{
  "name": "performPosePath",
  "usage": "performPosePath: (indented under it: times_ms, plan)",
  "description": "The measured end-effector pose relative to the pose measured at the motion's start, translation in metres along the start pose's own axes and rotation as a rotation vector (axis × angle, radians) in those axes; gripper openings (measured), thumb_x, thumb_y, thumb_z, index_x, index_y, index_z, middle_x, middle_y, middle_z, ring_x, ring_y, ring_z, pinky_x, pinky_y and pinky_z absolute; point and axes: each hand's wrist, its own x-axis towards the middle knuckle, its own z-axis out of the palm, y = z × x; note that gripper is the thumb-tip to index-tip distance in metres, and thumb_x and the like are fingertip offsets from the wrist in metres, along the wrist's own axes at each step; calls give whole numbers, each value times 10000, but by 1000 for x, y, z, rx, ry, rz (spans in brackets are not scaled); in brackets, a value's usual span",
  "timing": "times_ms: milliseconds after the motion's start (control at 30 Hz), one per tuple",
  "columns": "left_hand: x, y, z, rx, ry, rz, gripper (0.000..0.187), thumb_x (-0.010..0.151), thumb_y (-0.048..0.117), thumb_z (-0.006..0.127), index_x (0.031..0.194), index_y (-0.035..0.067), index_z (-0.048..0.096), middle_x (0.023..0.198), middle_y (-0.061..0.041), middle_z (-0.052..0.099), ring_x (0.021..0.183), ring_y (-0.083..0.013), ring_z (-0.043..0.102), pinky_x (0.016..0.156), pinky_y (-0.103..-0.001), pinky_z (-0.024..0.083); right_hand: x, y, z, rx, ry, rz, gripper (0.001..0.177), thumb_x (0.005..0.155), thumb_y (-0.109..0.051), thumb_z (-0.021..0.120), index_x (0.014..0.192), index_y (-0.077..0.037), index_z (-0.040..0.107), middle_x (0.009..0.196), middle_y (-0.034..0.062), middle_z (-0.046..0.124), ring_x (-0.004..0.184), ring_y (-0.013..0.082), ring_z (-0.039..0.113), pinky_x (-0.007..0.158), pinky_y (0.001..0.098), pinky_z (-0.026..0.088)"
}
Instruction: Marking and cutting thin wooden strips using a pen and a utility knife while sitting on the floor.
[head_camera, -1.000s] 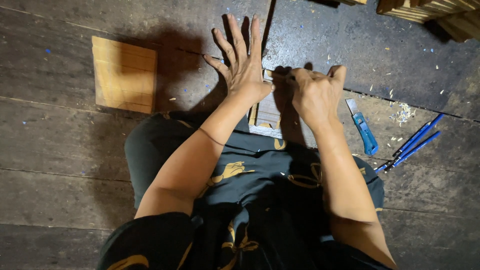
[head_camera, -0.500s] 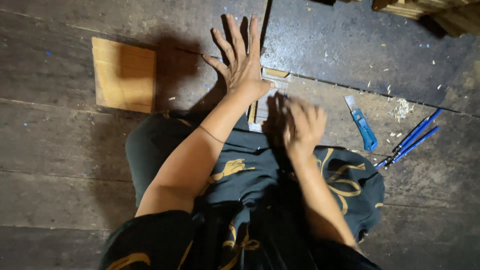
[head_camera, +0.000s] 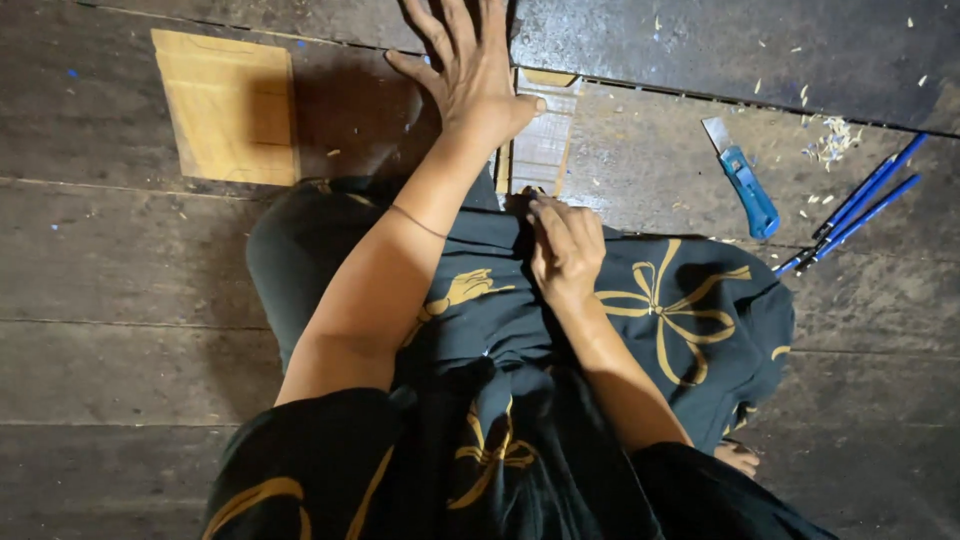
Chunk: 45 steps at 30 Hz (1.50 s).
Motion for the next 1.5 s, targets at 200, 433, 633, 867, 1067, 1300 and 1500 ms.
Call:
performPosePath:
  times_ms: [200,433,633,867,1067,1300,1500]
  plan:
    - [0,-2,6,11,66,36,1238,847,390,1012,1661,240,92,1682,-186,-40,1439,-543,-209,1054,-894,2,-12,0,10,55,-75,-77,221,1071,-52,534,1117,73,711,1129,245,733,881,321,725,782,401,535]
    - [-1,-4,8,-20,8,16,1319,840,392,1024,1683,260,18,1654,-228,-199,1452,-506,-283,1105,-876,-1,-9,-7,3,93,-61,-43,361,1113,-194,445,1075,69,688,1034,228,739,918,347,722,765,432,557]
    - [5,-7,18,72,66,21,1422,869,576,1058,1693,234,-50,1657,-254,-217,1431,-566,-297,1097,-891,48,2,-1,0,13,-66,-53,224,1086,-68,527,1099,55,713,1168,199,732,896,321,669,766,400,487]
    - [3,-3,8,65,51,21,1320,845,514,1040,1687,265,55,1672,-204,-127,1434,-530,-251,1071,-899,34,3,5,-5,-406,-75,-165,251,1028,-21,494,1032,-82,738,1081,83,789,640,207,521,686,373,300]
    - [2,-2,7,60,34,21,1365,877,521,1044,1694,244,-14,1661,-238,-190,1425,-542,-288,1094,-886,22,-7,6,-11,-463,-171,-27,135,1026,-87,517,918,-83,598,879,88,624,652,240,474,719,395,307]
    - [-5,-2,17,135,155,54,1392,870,441,980,1688,206,-122,1656,-261,-253,1493,-587,-224,1099,-893,77,34,3,19,-194,-344,688,536,937,-27,438,1468,-92,403,1278,258,479,1046,492,579,733,659,507]
    - [-10,-18,40,-131,302,85,1180,968,468,905,1693,227,6,1717,-187,-164,1582,-527,-107,1104,-868,72,24,15,28,-258,-217,688,659,926,-413,577,1463,-69,412,1382,266,452,1216,465,516,787,640,534]
